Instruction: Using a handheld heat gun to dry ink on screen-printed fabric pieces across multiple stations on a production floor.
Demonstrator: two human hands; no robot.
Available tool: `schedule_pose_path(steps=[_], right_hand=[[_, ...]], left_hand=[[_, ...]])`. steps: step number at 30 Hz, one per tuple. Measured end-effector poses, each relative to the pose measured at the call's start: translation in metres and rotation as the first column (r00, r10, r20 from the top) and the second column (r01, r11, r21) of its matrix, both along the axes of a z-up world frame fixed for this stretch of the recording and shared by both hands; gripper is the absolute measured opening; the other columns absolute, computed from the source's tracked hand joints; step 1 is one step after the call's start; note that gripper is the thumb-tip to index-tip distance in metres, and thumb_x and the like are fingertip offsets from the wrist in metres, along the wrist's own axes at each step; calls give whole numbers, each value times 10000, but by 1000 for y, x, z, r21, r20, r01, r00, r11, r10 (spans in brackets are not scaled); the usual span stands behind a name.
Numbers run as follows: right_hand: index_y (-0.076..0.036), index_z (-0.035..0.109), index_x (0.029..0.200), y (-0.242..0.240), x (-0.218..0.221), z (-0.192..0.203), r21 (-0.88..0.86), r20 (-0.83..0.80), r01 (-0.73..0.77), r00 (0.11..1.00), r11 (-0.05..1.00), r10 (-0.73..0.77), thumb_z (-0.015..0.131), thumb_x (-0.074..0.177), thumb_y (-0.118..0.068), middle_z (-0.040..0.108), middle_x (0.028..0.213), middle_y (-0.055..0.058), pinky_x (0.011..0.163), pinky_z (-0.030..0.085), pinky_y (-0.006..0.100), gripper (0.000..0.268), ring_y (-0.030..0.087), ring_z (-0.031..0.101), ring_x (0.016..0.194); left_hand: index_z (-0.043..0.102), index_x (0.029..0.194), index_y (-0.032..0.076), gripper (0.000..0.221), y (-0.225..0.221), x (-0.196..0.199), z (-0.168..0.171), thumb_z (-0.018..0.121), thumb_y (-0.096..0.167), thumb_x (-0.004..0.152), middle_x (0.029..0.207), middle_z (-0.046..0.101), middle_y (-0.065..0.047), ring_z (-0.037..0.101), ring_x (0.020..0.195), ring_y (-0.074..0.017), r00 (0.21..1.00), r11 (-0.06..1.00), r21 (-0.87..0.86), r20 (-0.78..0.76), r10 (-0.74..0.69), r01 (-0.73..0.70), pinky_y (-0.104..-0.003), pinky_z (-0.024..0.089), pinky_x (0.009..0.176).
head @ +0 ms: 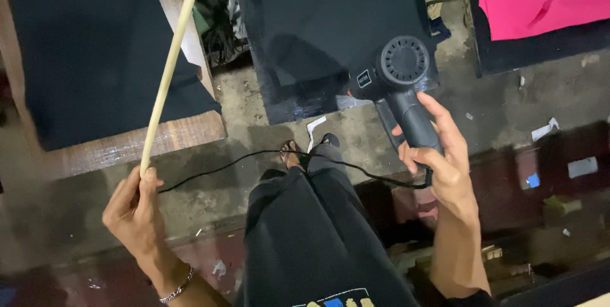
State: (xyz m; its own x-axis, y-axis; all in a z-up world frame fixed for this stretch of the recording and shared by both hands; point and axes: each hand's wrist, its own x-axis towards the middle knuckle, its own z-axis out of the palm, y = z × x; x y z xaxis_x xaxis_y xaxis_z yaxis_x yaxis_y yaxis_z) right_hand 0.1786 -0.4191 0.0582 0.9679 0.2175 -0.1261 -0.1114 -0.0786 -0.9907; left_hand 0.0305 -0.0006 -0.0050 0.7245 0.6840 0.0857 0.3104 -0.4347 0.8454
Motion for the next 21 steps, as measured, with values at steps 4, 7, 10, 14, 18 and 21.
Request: schedule_pose_path(steps=[4,7,10,14,18,21], right_hand=[[-14,372,1551,-9,-5,10,-58,-9,-8,1000,998,8,474,748,-13,602,814,269,562,446,332,810,156,407,448],[12,317,1562,-10,2,-12,90,23,16,1000,996,-18,467,760,34,598,973,340,516,392,329,816,184,416,426],[-54,356,1566,-7,1,1,-42,-22,59,998,997,-60,485,813,11,628,981,260,571,451,337,767,175,423,459],[-25,377,1549,-16,-1,1,-35,-34,68,997,997,-69,490,764,24,607,955,244,534,421,331,794,183,417,464],[-22,354,1559,-15,0,-12,68,3,102,995,992,-103,467,762,37,598,998,328,563,416,346,807,186,410,439],[-21,346,1567,-19,-3,-4,25,10,82,997,996,-83,475,770,27,609,998,297,552,424,339,810,184,411,444]], left_hand=[[766,1193,-18,196,3,0,-1,709,155,1121,755,535,-14,344,656,-70,1000,1000,5,-4,-16,16,-242,237,592],[744,1279,-28,240,-1,7,3,703,142,1114,802,586,-36,375,702,-80,999,999,8,-5,-38,38,-247,273,621],[773,1183,-5,203,3,6,-1,725,183,1121,744,531,-4,343,664,-77,999,999,24,-11,-32,32,-256,235,613],[767,1190,-15,196,2,9,3,704,161,1130,728,485,-1,313,671,-79,998,997,38,-1,-60,60,-265,220,617],[768,1192,11,179,6,7,-8,719,168,1123,742,501,13,336,685,-73,997,997,27,4,-73,73,-249,246,633],[771,1179,-5,192,4,8,-2,714,172,1132,735,500,1,339,690,-80,997,996,54,-7,-76,76,-260,246,642]])
